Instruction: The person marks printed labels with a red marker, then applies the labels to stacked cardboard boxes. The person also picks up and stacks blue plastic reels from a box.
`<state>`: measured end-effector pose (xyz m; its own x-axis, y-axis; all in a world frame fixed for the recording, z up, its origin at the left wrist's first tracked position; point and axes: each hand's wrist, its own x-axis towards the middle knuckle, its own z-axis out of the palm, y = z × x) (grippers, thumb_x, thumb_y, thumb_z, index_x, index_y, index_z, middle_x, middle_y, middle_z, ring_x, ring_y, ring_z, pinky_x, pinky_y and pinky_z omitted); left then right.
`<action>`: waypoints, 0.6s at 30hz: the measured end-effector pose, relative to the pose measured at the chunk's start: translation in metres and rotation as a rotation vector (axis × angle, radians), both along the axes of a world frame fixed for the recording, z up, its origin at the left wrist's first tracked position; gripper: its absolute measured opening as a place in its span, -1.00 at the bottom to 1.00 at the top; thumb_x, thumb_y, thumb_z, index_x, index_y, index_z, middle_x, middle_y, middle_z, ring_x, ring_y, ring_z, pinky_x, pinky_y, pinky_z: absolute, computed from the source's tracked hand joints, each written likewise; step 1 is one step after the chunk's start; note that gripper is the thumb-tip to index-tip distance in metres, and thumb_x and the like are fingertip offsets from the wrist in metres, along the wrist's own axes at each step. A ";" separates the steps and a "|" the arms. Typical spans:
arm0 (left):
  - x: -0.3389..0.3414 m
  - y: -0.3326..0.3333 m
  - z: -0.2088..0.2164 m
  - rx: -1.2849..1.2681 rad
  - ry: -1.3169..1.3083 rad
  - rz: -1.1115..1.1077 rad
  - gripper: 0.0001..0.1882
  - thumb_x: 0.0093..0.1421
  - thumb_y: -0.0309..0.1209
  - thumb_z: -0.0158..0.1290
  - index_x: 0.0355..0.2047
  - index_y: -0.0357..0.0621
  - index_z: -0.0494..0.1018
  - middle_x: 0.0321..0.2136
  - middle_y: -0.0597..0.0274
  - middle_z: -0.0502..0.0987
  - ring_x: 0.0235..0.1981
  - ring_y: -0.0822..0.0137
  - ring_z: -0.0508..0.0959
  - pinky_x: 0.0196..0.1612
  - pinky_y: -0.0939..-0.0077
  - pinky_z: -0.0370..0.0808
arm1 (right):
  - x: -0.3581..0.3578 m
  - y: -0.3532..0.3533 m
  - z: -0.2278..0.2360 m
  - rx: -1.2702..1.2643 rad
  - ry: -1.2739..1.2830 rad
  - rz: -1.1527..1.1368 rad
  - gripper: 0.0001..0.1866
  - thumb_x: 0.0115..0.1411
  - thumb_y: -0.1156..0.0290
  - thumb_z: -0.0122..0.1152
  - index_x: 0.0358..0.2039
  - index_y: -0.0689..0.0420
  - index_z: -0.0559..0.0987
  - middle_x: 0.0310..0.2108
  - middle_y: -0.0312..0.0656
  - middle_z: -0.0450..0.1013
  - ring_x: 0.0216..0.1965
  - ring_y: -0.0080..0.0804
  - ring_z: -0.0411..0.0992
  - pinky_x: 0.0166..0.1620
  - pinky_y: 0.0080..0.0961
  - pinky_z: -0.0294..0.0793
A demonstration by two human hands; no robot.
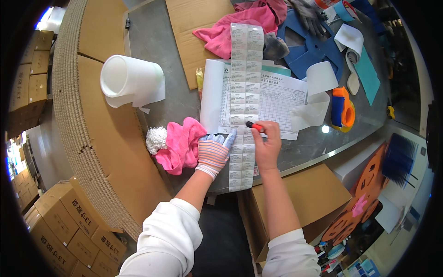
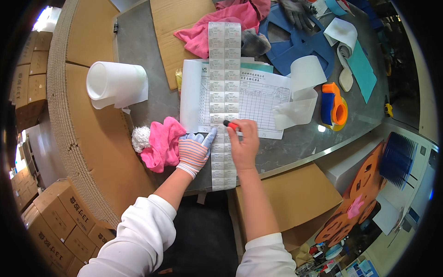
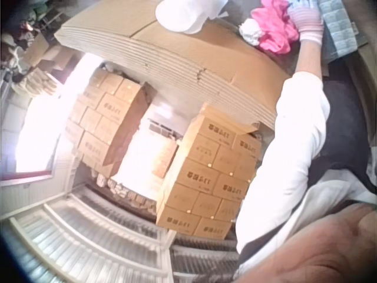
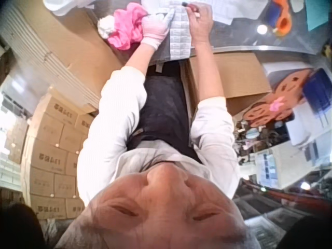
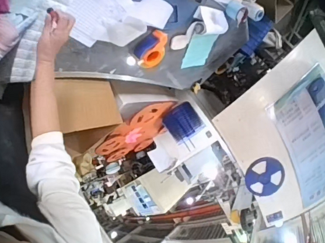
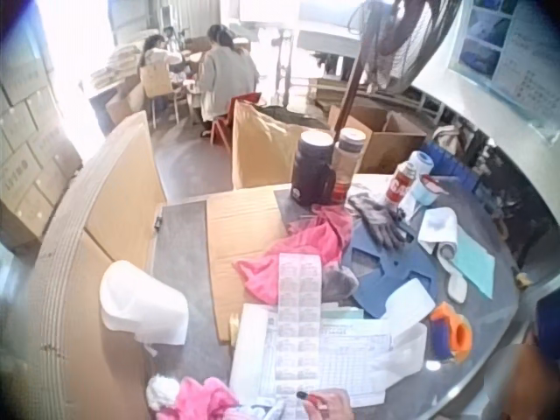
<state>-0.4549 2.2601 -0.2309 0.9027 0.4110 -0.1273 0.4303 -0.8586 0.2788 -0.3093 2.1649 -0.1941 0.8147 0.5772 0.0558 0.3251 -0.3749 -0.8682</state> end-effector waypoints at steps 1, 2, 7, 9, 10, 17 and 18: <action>-0.001 -0.001 -0.002 -0.002 -0.058 0.005 -0.47 0.05 -0.40 0.05 0.10 0.11 0.48 -0.31 0.20 0.55 -0.35 0.17 0.55 -0.32 0.16 0.44 | -0.004 0.003 -0.006 -0.020 -0.001 0.044 -0.83 0.14 0.46 0.36 -0.24 0.14 0.58 -0.29 -0.25 0.42 -0.30 -0.47 0.39 -0.18 -0.51 0.43; 0.000 0.001 -0.002 -0.014 -0.102 0.003 -0.49 0.05 -0.40 0.05 0.08 0.10 0.49 -0.31 0.20 0.55 -0.36 0.16 0.55 -0.33 0.16 0.44 | -0.006 0.005 -0.013 -0.039 -0.003 0.089 -0.83 0.15 0.46 0.35 -0.25 0.14 0.57 -0.32 -0.25 0.42 -0.33 -0.46 0.40 -0.21 -0.52 0.43; 0.000 0.001 -0.004 -0.028 -0.133 0.021 -0.54 0.04 -0.42 0.07 0.02 0.06 0.52 -0.35 0.20 0.57 -0.40 0.14 0.55 -0.36 0.16 0.45 | -0.007 0.005 -0.034 -0.081 -0.163 0.146 -0.78 0.13 0.43 0.36 -0.22 0.11 0.55 -0.43 -0.23 0.43 -0.42 -0.33 0.44 -0.36 -0.44 0.46; -0.001 0.001 -0.007 -0.032 -0.128 0.028 -0.54 0.04 -0.42 0.07 0.01 0.06 0.52 -0.35 0.21 0.57 -0.41 0.15 0.55 -0.37 0.16 0.44 | -0.005 0.006 -0.036 -0.079 -0.187 0.163 -0.78 0.14 0.43 0.36 -0.22 0.11 0.54 -0.45 -0.23 0.43 -0.43 -0.31 0.42 -0.38 -0.42 0.45; -0.002 0.001 -0.007 -0.034 -0.130 0.028 -0.54 0.04 -0.42 0.07 0.01 0.06 0.52 -0.35 0.22 0.57 -0.41 0.15 0.55 -0.36 0.16 0.44 | -0.005 0.006 -0.036 -0.084 -0.211 0.174 -0.78 0.13 0.43 0.36 -0.22 0.11 0.54 -0.45 -0.24 0.43 -0.44 -0.31 0.42 -0.39 -0.42 0.44; -0.002 0.000 -0.004 -0.061 -0.138 0.042 -0.55 0.04 -0.43 0.06 0.00 0.06 0.52 -0.35 0.22 0.57 -0.40 0.13 0.55 -0.36 0.15 0.44 | -0.005 0.006 -0.035 -0.086 -0.270 0.196 -0.76 0.11 0.44 0.38 -0.23 0.11 0.53 -0.47 -0.24 0.42 -0.45 -0.29 0.40 -0.41 -0.42 0.42; -0.002 0.000 -0.003 -0.067 -0.115 0.042 -0.56 0.04 -0.44 0.06 -0.01 0.06 0.52 -0.34 0.22 0.57 -0.40 0.13 0.55 -0.37 0.15 0.44 | -0.005 0.006 -0.035 -0.088 -0.268 0.199 -0.76 0.11 0.44 0.38 -0.23 0.11 0.53 -0.47 -0.24 0.42 -0.45 -0.29 0.41 -0.41 -0.42 0.43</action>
<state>-0.4564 2.2604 -0.2341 0.8950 0.4431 -0.0519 0.4274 -0.8183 0.3844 -0.3143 2.1713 -0.2291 0.6486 0.7357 0.1952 0.6115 -0.3510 -0.7091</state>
